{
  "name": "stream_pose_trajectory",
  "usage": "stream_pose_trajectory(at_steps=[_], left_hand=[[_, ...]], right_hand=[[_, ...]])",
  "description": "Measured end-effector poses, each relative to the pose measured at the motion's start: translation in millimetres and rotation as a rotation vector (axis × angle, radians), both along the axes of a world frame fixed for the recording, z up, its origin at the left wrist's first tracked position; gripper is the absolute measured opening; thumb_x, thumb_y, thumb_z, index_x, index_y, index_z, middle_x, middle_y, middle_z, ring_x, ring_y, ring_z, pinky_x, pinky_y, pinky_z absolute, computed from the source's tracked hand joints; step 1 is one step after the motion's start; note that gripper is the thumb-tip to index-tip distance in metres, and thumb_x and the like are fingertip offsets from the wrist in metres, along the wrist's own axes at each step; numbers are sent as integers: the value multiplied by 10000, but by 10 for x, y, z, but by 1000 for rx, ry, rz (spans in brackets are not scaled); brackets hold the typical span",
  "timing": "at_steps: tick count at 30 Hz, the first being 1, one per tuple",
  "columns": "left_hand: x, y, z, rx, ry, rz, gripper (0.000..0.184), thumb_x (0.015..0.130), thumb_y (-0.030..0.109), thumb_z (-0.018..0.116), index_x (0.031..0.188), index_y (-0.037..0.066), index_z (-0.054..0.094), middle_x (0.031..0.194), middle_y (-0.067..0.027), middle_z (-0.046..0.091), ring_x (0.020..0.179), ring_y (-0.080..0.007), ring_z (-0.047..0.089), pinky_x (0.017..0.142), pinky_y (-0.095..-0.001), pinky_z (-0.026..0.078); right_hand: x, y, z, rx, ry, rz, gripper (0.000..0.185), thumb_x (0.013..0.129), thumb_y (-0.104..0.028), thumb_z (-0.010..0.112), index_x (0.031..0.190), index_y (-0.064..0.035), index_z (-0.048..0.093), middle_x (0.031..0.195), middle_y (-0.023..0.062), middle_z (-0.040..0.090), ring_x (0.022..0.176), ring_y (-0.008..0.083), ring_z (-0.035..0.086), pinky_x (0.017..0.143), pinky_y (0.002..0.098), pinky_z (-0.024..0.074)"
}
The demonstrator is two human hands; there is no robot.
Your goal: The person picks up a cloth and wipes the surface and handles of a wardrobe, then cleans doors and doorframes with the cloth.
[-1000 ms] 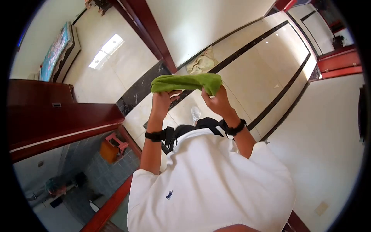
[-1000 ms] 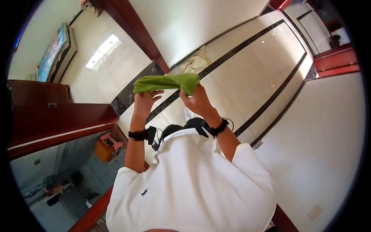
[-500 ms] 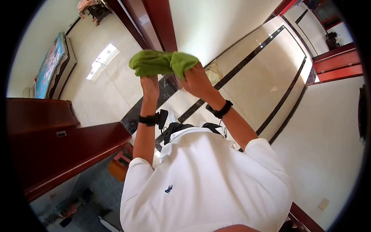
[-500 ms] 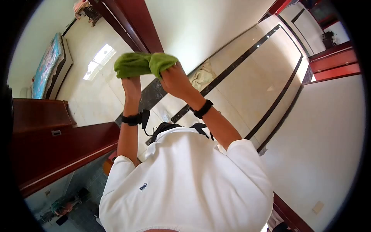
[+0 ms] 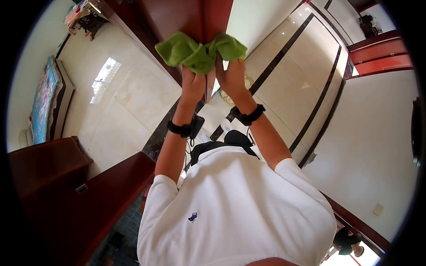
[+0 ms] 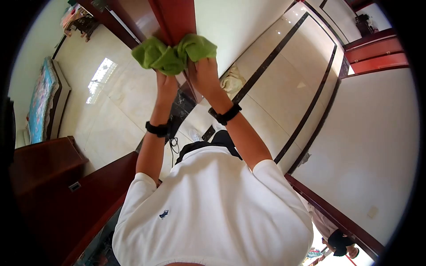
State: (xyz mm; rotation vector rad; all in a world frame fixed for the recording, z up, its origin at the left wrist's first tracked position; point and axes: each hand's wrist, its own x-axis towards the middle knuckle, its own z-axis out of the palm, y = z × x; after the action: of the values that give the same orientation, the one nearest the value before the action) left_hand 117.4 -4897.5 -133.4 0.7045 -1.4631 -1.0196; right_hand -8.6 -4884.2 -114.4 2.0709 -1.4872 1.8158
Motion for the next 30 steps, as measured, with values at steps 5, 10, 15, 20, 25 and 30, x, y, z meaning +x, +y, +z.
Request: stream_pose_trajectory(at_steps=[5,10,15,20,25,30], left_hand=[[-100,172,-514,250,16,92,323,962,115,464,1245,-39,492,1191,-115,563,1081,-197,537,945,-313,416],[39,186,-261,390,164,78,391,921,40,518,1299,-20,439,1218,-104,526,1098,-166,527,966,-302,418],[202,-9,587,-114,-212,95,531,761,73,742,1216,-19,484,1150,-118,535,1034,-205,548,898,-335,451],[81,5,674,8,-334,171,555,751,43,773,1212,-13,469,1174,-108,545,1046,-191,559,920,-327,452],[-4,74,99,24,-453,159,463,754,7,718,1167,-41,515,1129,-109,563,1038,-197,553,908,-332,447],[160,133,7,492,-503,-156,534,765,-9,685,1238,-41,438,1164,-116,534,1094,-197,525,939,-337,434]], right_hand=[[35,102,-543,184,-122,15,246,821,78,566,1057,10,559,994,199,591,942,396,552,787,446,451],[-50,58,-412,178,-151,146,273,839,20,545,1112,13,536,1072,231,563,998,449,515,841,469,423],[-88,-116,320,36,-266,155,273,808,44,642,1066,10,558,957,200,591,762,340,648,580,320,527],[-111,-86,106,162,-444,238,255,827,42,601,1077,14,556,967,192,601,811,283,659,602,313,525],[-288,16,-343,350,-257,285,232,828,-53,566,1052,7,569,964,214,612,872,387,616,725,403,514],[-321,220,41,698,85,306,241,845,-181,570,996,3,605,996,231,610,915,424,583,784,469,485]])
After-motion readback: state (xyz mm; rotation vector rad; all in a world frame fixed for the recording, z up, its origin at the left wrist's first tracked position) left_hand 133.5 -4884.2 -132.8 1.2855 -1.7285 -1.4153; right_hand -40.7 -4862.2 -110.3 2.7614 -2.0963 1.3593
